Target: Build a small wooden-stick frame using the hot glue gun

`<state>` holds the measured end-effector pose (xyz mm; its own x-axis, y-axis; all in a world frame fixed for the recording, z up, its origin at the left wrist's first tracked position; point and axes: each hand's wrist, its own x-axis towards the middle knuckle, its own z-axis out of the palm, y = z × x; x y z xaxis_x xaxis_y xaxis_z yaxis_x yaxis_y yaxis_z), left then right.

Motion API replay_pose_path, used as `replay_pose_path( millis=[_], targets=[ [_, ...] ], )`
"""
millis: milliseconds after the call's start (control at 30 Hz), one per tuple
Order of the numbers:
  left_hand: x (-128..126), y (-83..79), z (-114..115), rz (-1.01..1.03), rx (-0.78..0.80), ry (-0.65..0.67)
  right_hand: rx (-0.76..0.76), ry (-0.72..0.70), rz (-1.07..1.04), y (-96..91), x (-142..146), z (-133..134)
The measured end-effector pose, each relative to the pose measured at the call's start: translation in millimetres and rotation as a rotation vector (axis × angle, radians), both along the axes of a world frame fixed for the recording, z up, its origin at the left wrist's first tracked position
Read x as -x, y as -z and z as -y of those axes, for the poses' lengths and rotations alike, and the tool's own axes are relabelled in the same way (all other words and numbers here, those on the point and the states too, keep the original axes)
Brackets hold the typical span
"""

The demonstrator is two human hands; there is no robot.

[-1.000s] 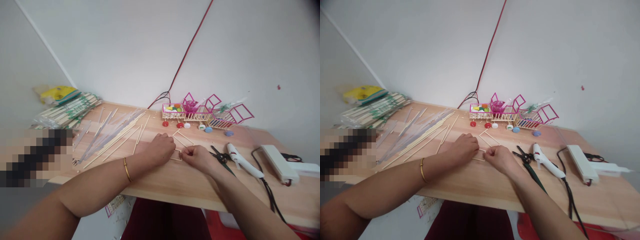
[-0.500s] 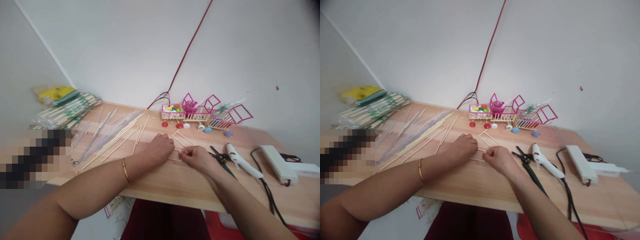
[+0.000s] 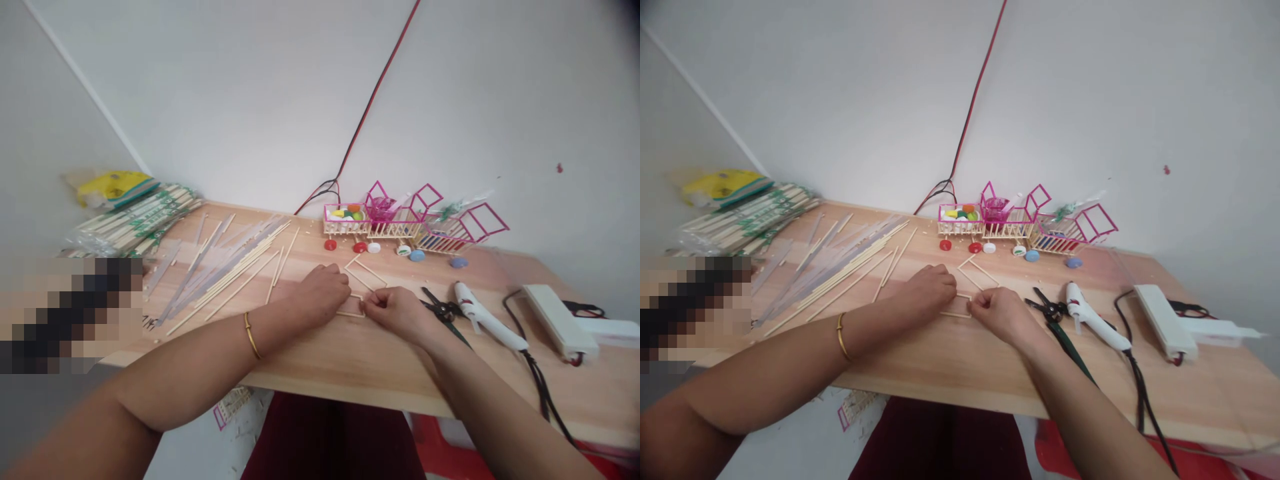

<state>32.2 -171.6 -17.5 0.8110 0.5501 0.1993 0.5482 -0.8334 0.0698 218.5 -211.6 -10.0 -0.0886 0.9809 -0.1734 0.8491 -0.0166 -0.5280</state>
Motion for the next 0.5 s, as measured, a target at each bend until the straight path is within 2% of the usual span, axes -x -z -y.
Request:
replay_pose_path(
  millis=[300, 500],
  targets=[
    [-8, -1.7, 17, 0.058, 0.059, 0.048, 0.041, -0.035, -0.015, 7.8, -7, -5],
    [-10, 0.3, 17, 0.042, 0.087, 0.068, 0.018, -0.043, 0.019, 4.1, -5, -4]
  ],
)
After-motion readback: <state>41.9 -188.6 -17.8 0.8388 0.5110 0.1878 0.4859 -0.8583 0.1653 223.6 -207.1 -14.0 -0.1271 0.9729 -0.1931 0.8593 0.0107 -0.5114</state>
